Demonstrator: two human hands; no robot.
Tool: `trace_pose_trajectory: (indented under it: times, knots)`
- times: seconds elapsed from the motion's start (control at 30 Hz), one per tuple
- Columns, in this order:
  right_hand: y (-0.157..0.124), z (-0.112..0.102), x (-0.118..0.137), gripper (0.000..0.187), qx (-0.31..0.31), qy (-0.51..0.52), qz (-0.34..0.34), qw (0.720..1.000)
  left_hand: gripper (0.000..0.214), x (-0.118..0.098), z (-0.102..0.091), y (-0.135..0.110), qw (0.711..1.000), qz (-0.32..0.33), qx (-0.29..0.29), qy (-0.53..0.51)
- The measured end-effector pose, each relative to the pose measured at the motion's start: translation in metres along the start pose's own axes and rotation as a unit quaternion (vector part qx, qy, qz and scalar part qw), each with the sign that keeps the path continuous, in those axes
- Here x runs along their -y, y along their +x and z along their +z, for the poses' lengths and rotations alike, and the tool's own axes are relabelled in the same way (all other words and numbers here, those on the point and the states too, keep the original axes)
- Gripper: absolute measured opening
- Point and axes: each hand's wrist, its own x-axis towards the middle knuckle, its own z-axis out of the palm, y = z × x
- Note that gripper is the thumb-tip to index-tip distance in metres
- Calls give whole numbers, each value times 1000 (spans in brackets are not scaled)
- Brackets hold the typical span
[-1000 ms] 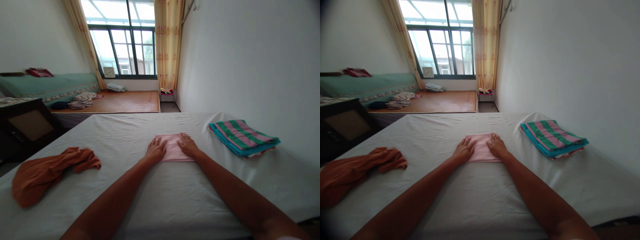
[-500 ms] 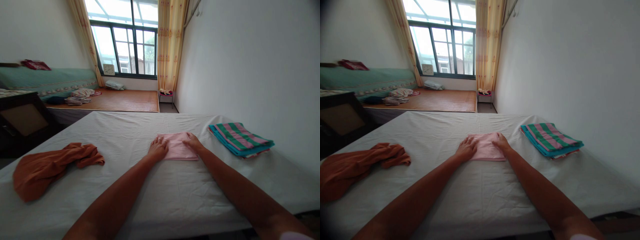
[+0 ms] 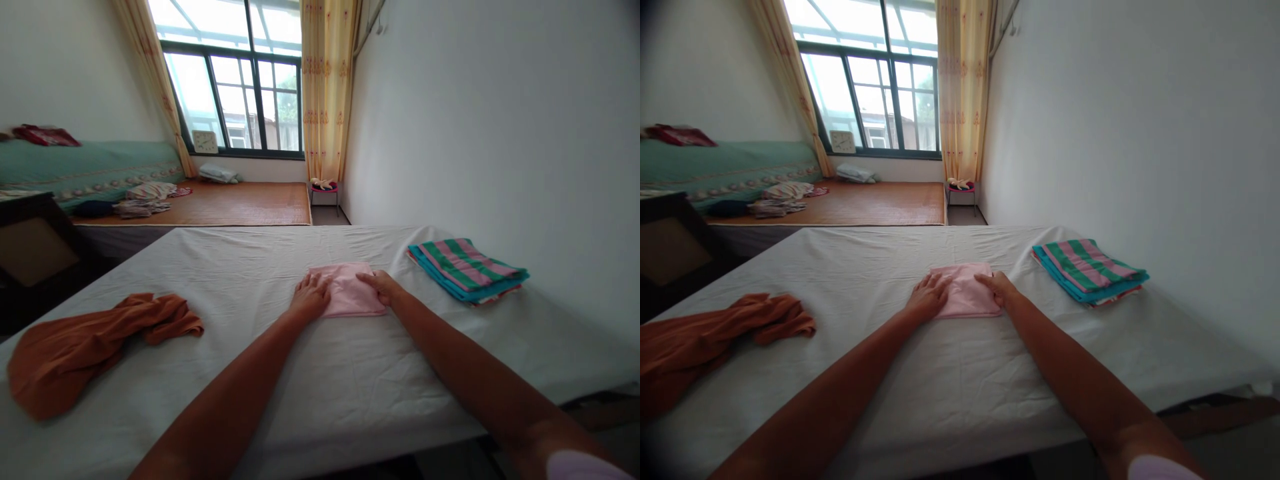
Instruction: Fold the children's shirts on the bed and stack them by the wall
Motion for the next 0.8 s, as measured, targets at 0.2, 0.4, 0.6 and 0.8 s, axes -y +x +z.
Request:
trace_pose_trajectory:
  times: [0.2,0.4,0.6,0.8]
  knots:
    - [-2,3,-1,33,105,10,37,994,50,3,6,2,1000,5,-12,6]
    - [-5,-3,12,24,-1,27,-52,998,53,8,2,9,1000,-14,-17,-17]
    - [-19,-33,25,16,-41,38,-102,993,49,13,-1,13,1000,-13,-23,16]
    - [-22,-53,28,23,-90,0,-165,982,51,14,1,11,997,13,0,73]
